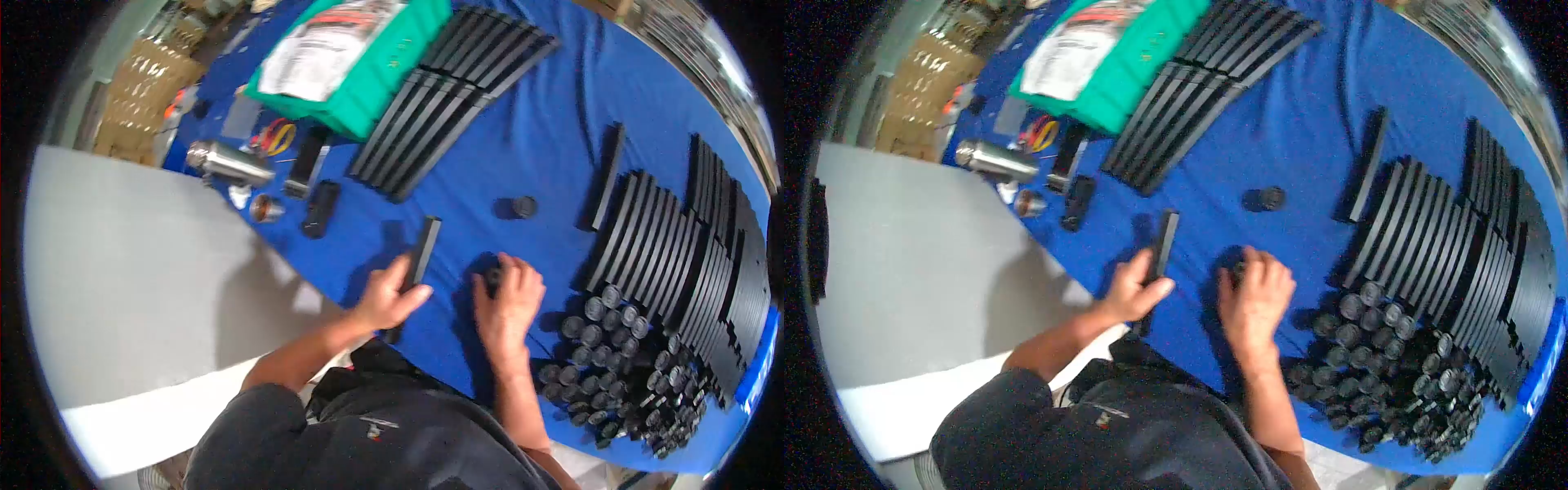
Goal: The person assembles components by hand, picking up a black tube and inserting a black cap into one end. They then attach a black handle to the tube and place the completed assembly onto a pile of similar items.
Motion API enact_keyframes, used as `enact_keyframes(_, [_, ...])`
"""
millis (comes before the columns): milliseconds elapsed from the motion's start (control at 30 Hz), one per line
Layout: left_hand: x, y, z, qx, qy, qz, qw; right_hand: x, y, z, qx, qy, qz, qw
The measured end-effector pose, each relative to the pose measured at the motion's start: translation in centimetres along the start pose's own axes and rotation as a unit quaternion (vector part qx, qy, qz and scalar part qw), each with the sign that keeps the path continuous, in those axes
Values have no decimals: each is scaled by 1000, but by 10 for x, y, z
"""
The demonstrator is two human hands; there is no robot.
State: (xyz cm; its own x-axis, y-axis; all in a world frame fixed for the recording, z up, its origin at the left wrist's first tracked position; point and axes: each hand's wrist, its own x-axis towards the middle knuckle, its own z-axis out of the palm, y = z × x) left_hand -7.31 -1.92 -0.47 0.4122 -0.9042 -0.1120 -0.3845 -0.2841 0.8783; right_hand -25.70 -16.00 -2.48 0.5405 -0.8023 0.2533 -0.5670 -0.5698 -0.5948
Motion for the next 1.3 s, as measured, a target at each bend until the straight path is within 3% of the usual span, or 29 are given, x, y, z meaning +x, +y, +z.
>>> enact_keyframes(167, [-11,-11,12,-37,30,4,999,-1,4,8,-35,9,-16,999])
enact_keyframes(233, [-10,-13,12,-21,54,58,997,-5,8,14,-36,31,-3,999])
enact_keyframes(500, [-2,-38,23,-83,79,127,985,-6,8,19,-40,12,-3,999])
enact_keyframes(567, [-3,-40,26,-94,81,140,982,-4,17,21,-89,11,-53,995])
enact_keyframes(633, [-4,-40,32,-121,75,135,981,-9,25,20,-28,12,-13,999])
enact_keyframes(733, [-3,-43,36,-96,123,163,974,-9,15,18,-41,8,13,999])
enact_keyframes(833, [-2,-42,29,-120,76,138,980,-10,12,22,-9,17,66,998])
enact_keyframes(933, [-6,-38,20,-122,71,129,982,-9,10,19,-41,20,26,999])
enact_keyframes(1133, [-6,-38,12,-161,78,131,975,-12,17,18,39,8,52,998])
enact_keyframes(1300, [-5,-24,0,-105,9,51,993,-6,-8,4,23,9,38,999])
